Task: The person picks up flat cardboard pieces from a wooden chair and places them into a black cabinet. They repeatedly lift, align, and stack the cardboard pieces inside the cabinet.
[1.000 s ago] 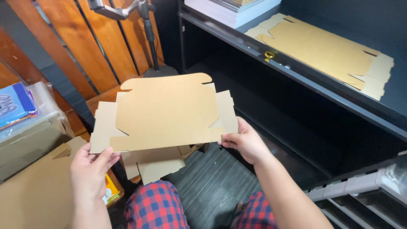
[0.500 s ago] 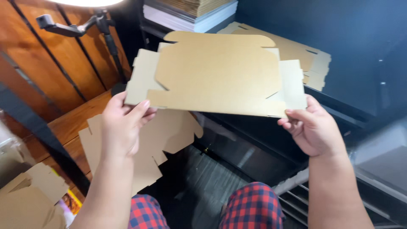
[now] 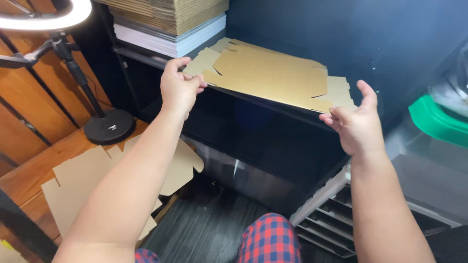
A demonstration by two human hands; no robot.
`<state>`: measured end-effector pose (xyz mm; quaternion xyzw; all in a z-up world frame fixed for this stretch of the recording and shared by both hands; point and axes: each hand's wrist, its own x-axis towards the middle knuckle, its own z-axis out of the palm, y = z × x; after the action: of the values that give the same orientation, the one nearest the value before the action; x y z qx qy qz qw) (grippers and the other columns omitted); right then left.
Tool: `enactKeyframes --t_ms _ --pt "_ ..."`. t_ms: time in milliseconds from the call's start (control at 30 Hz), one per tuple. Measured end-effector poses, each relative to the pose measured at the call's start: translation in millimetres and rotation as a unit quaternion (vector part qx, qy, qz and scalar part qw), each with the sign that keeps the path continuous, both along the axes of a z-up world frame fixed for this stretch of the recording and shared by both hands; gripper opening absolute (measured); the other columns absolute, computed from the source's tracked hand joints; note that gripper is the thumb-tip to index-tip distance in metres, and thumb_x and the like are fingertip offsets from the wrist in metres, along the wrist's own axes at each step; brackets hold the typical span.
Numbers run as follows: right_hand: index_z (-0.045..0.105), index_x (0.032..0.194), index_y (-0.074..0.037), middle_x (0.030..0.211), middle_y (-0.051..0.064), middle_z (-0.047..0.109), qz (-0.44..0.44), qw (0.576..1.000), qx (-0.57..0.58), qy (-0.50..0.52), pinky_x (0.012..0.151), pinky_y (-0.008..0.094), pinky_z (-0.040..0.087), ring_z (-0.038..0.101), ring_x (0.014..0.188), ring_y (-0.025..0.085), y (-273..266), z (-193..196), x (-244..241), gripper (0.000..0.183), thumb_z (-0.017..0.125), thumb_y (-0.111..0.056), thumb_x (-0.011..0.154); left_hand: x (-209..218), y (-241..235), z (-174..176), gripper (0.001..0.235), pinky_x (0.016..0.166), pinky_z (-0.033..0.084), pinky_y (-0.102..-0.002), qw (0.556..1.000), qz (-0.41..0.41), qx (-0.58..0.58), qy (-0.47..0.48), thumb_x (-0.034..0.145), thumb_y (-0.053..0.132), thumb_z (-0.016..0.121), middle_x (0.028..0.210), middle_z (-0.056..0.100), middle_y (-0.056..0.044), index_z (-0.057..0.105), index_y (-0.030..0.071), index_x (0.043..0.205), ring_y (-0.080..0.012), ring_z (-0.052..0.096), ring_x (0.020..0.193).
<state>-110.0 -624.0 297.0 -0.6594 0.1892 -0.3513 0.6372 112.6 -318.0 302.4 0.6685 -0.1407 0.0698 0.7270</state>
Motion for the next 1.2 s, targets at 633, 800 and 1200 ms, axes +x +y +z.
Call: enactKeyframes --t_ms 633,800,1200 --pt "0.072 0.124 -0.003 0.124 0.022 0.069 0.009 0.982 -0.191 0.010 0.072 0.030 0.064 0.072 0.092 0.017 -41 -5 62 0.051 0.091 -0.003 0.077 113 -43 -20 0.045 0.093 0.052 -0.023 0.952 0.048 0.274 -0.128 0.088 0.035 0.084 0.110 0.071 0.006 0.073 0.027 0.131 -0.0058 0.065 0.110" --pt "0.071 0.126 0.000 0.132 0.028 0.064 0.006 0.976 -0.211 0.050 0.072 0.031 0.064 0.071 0.099 0.025 -31 -1 60 0.055 0.092 -0.003 0.076 119 -44 -26 0.042 0.100 0.051 -0.029 0.950 0.037 0.279 -0.138 0.092 0.029 0.082 0.119 0.074 -0.001 0.072 0.020 0.132 -0.0155 0.066 0.119" --pt "0.075 0.127 -0.013 0.128 0.021 0.068 -0.076 0.914 -0.348 0.195 0.079 0.042 0.062 0.070 0.104 0.040 -19 6 61 0.046 0.092 -0.023 0.085 120 -39 -31 0.033 0.099 0.052 -0.035 0.948 0.042 0.292 -0.122 0.097 0.028 0.077 0.117 0.074 0.000 0.073 0.023 0.129 -0.0217 0.066 0.120"
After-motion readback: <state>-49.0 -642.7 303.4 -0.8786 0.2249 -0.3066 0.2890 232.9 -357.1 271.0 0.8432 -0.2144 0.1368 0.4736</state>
